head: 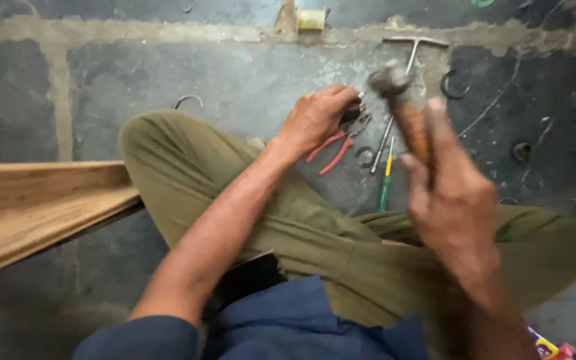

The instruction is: The person sits on the floor and uses a hammer and chisel to chip away at a small cylindrical metal part. They repeatedly strike the chisel, rotate the part, and use pliers to adjust its position. The person also uses a screwdriver to work on the part's interior.

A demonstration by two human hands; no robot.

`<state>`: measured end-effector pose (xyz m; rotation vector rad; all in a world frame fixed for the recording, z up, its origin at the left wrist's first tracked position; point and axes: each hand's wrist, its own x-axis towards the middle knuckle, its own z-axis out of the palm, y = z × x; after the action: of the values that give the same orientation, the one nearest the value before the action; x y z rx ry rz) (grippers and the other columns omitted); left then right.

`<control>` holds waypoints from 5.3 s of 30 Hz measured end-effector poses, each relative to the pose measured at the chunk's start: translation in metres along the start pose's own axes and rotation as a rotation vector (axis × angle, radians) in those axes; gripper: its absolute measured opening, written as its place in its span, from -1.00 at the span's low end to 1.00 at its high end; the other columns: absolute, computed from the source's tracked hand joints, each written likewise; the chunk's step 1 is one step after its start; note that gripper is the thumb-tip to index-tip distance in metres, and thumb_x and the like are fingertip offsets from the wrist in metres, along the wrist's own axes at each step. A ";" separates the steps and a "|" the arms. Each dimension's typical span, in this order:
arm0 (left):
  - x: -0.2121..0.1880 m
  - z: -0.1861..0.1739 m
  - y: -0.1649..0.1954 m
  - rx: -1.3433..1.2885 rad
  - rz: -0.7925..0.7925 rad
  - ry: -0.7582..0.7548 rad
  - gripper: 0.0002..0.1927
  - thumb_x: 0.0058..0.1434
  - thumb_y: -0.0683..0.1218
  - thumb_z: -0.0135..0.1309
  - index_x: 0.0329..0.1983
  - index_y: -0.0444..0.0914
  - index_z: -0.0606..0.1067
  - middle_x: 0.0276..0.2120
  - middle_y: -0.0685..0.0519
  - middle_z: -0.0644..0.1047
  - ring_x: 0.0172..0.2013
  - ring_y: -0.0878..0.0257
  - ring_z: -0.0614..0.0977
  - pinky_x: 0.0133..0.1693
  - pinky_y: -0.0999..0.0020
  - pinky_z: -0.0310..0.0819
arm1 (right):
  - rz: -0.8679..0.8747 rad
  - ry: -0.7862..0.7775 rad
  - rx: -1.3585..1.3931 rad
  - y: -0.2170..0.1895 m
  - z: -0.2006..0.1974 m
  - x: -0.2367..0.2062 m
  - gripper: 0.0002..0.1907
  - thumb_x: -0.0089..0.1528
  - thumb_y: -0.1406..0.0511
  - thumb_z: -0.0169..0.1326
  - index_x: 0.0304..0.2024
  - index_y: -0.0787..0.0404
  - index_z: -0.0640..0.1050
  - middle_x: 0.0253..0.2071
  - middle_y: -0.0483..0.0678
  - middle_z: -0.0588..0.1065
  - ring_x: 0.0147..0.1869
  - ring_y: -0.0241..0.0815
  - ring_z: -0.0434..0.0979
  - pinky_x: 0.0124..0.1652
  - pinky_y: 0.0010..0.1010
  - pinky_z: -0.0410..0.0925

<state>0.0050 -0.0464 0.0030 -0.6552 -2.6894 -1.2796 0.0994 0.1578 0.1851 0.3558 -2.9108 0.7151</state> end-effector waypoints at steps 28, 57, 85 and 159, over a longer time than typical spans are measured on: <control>0.001 0.001 0.002 0.032 -0.081 -0.023 -0.78 0.35 -0.10 0.03 0.04 -0.15 0.52 -0.16 -0.10 0.55 -0.17 -0.17 0.62 -0.21 -0.02 0.52 | -0.044 0.169 0.043 0.063 0.057 -0.002 -0.33 0.41 0.32 0.18 0.53 0.10 0.26 0.05 0.18 0.55 -0.01 0.23 0.63 -0.11 -0.11 0.47; 0.020 0.047 0.016 0.303 -0.164 -0.229 -0.24 -0.10 0.02 0.40 0.17 -0.32 0.41 0.01 -0.24 0.47 0.04 -0.23 0.50 0.05 -0.03 0.40 | 0.388 -0.606 0.937 0.130 0.111 0.013 -0.42 0.24 0.13 0.03 0.27 0.23 0.37 -0.37 0.13 0.59 -0.37 0.12 0.62 -0.33 -0.09 0.48; 0.019 0.044 0.003 0.236 -0.375 -0.050 -0.54 0.14 -0.04 0.24 -0.02 -0.30 0.33 -0.20 -0.33 0.59 -0.15 -0.32 0.63 -0.17 -0.16 0.48 | 0.236 -0.129 -0.017 0.093 0.153 0.009 -0.80 0.16 0.33 0.11 -0.17 0.19 0.62 -0.36 0.20 0.59 -0.27 0.27 0.62 -0.29 0.05 0.42; 0.021 0.013 -0.017 -0.092 -0.326 -0.188 -0.40 -0.13 -0.06 0.34 0.05 -0.29 0.58 -0.07 -0.17 0.65 -0.03 -0.01 0.70 0.06 0.20 0.56 | -0.201 0.108 0.478 0.101 0.128 0.019 -0.85 0.40 0.40 0.10 0.00 0.33 0.52 -0.09 0.16 0.55 -0.01 0.16 0.60 -0.03 -0.15 0.44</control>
<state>-0.0203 -0.0391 -0.0122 -0.3702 -3.0028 -1.4894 0.0473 0.1809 0.0311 0.6222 -2.5273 1.3428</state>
